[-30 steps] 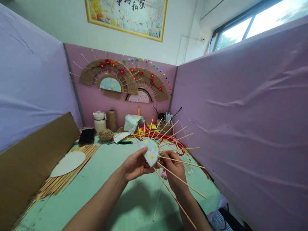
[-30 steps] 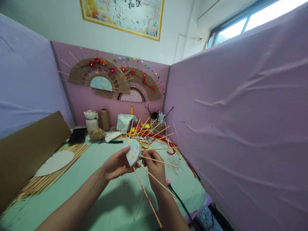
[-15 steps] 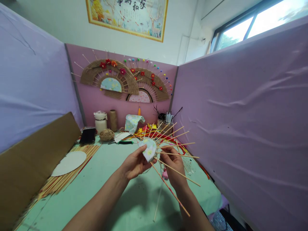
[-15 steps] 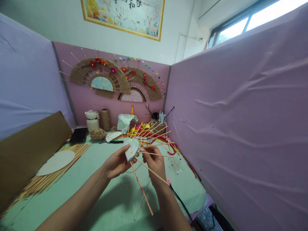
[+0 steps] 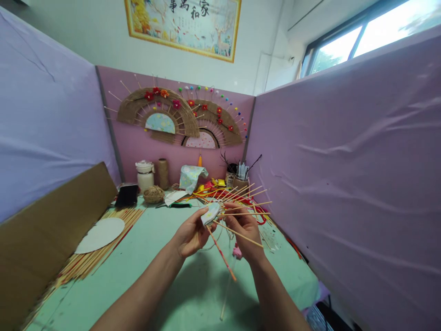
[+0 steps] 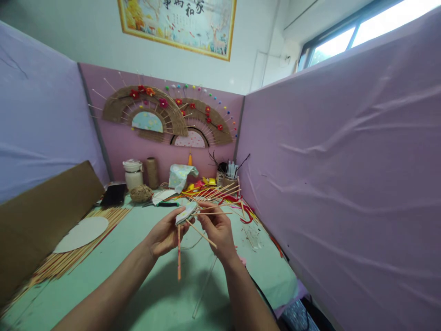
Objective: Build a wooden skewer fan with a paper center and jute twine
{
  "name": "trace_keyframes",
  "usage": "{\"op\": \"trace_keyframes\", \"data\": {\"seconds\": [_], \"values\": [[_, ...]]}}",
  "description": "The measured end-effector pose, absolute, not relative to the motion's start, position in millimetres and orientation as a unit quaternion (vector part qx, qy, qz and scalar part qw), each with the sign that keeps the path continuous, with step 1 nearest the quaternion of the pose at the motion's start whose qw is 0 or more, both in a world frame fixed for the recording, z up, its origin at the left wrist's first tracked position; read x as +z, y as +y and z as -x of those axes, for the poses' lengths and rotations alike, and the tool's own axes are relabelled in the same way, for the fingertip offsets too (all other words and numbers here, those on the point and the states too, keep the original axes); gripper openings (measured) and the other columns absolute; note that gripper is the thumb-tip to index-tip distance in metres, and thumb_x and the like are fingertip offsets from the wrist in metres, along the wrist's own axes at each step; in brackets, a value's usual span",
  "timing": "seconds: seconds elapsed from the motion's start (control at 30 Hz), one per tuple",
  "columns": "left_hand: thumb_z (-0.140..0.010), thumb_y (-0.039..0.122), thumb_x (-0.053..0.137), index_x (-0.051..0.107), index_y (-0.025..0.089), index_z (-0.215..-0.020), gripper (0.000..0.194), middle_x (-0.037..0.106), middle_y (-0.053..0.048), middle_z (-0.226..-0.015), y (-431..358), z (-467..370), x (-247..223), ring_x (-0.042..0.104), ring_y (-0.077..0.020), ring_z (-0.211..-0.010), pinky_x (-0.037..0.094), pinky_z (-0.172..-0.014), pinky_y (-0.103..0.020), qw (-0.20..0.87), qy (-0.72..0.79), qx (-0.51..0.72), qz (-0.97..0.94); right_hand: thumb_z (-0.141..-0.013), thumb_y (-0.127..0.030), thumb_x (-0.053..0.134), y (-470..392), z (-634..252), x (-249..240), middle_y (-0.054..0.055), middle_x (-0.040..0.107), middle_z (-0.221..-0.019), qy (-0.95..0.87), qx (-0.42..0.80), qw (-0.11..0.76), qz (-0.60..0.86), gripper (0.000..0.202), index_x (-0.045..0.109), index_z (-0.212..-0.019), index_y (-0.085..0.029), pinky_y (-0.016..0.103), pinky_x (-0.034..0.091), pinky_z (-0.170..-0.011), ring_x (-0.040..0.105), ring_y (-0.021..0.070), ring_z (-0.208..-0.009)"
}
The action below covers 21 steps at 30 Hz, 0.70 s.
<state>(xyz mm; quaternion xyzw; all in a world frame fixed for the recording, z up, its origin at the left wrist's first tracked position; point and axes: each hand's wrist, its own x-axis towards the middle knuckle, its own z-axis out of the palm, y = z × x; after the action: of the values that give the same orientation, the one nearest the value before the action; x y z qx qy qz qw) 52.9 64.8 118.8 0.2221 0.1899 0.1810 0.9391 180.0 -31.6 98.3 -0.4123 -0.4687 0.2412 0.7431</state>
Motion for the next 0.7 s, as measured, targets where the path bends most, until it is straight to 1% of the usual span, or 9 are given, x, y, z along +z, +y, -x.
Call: {"op": "trace_keyframes", "data": {"seconds": [0.1, 0.27, 0.37, 0.43, 0.5, 0.57, 0.6, 0.63, 0.7], "values": [[-0.099, 0.029, 0.037, 0.057, 0.004, -0.109, 0.033, 0.071, -0.013, -0.071, 69.4, -50.7, 117.7, 0.067, -0.0153, -0.046, 0.053, -0.041, -0.017, 0.955, 0.174, 0.138, -0.194, -0.083, -0.033, 0.068, -26.0, -179.9, 102.3, 0.0, 0.064, -0.082, -0.493, 0.224, 0.728, 0.42, 0.019, 0.07, -0.1, -0.025, 0.025, 0.044, -0.063, 0.054, 0.0123, -0.067], [-0.1, 0.043, 0.031, 0.062, 0.006, -0.094, 0.048, 0.071, -0.013, -0.07, 73.6, -45.4, 121.9, 0.07, -0.0143, -0.054, 0.053, -0.046, -0.013, 0.961, 0.16, 0.126, -0.189, -0.085, -0.033, 0.063, -2.6, -176.5, 115.6, -0.001, 0.063, -0.075, -0.503, 0.191, 0.723, 0.433, 0.013, 0.067, -0.085, -0.021, 0.025, 0.044, -0.063, 0.055, 0.0133, -0.067], [-0.098, 0.051, 0.028, 0.065, 0.005, -0.091, 0.059, 0.071, -0.014, -0.074, 77.6, -42.3, 122.2, 0.069, -0.014, -0.056, 0.052, -0.046, -0.015, 0.936, 0.187, 0.156, -0.256, -0.083, -0.035, 0.064, 17.5, -175.3, 124.9, -0.002, 0.06, -0.071, -0.493, 0.182, 0.729, 0.438, 0.016, 0.064, -0.077, -0.019, 0.025, 0.044, -0.063, 0.054, 0.0129, -0.067], [-0.096, 0.056, 0.03, 0.066, 0.006, -0.086, 0.062, 0.07, -0.013, -0.07, 81.3, -40.7, 121.1, 0.065, -0.0125, -0.051, 0.047, -0.041, -0.016, 0.897, 0.222, 0.183, -0.334, -0.081, -0.037, 0.064, 30.1, -176.3, 129.9, -0.003, 0.058, -0.067, -0.479, 0.187, 0.733, 0.445, 0.019, 0.063, -0.075, -0.019, 0.024, 0.042, -0.061, 0.052, 0.0124, -0.063], [-0.092, 0.059, 0.036, 0.063, 0.009, -0.073, 0.06, 0.063, -0.006, -0.057, 86.0, -39.1, 119.4, 0.054, -0.0084, -0.04, 0.036, -0.035, -0.015, 0.825, 0.27, 0.25, -0.429, -0.079, -0.04, 0.064, 40.3, -178.4, 133.7, -0.003, 0.056, -0.064, -0.465, 0.186, 0.735, 0.457, 0.021, 0.062, -0.074, -0.019, 0.024, 0.04, -0.057, 0.049, 0.0123, -0.059], [-0.087, 0.056, 0.047, 0.057, 0.014, -0.062, 0.051, 0.053, 0.001, -0.047, 91.1, -36.9, 117.8, 0.042, -0.0058, -0.036, 0.029, -0.036, -0.016, 0.696, 0.311, 0.374, -0.528, -0.078, -0.041, 0.063, 47.6, -180.6, 136.3, -0.003, 0.055, -0.062, -0.455, 0.181, 0.738, 0.464, 0.022, 0.062, -0.074, -0.019, 0.024, 0.038, -0.055, 0.048, 0.0125, -0.058], [-0.085, 0.053, 0.053, 0.055, 0.015, -0.062, 0.044, 0.051, 0.003, -0.048, 93.5, -35.5, 117.3, 0.041, -0.0064, -0.039, 0.03, -0.038, -0.017, 0.611, 0.322, 0.444, -0.57, -0.078, -0.041, 0.063, 50.3, -181.1, 137.3, -0.003, 0.055, -0.062, -0.452, 0.179, 0.74, 0.466, 0.022, 0.062, -0.075, -0.019, 0.024, 0.038, -0.055, 0.048, 0.0126, -0.058], [-0.082, 0.049, 0.059, 0.056, 0.016, -0.064, 0.037, 0.052, 0.003, -0.052, 95.7, -33.9, 117.0, 0.045, -0.0079, -0.045, 0.034, -0.043, -0.018, 0.522, 0.324, 0.507, -0.605, -0.078, -0.041, 0.063, 52.2, -181.1, 138.2, -0.003, 0.054, -0.062, -0.449, 0.179, 0.74, 0.467, 0.022, 0.062, -0.075, -0.019, 0.024, 0.037, -0.055, 0.048, 0.0127, -0.058], [-0.077, 0.041, 0.066, 0.062, 0.017, -0.078, 0.024, 0.062, 0.0, -0.072, 98.7, -30.7, 116.9, 0.058, -0.013, -0.067, 0.046, -0.062, -0.023, 0.363, 0.312, 0.585, -0.655, -0.077, -0.04, 0.063, 54.7, -178.9, 139.7, -0.003, 0.054, -0.061, -0.448, 0.181, 0.74, 0.468, 0.021, 0.063, -0.076, -0.019, 0.024, 0.036, -0.054, 0.047, 0.0127, -0.058]]}}
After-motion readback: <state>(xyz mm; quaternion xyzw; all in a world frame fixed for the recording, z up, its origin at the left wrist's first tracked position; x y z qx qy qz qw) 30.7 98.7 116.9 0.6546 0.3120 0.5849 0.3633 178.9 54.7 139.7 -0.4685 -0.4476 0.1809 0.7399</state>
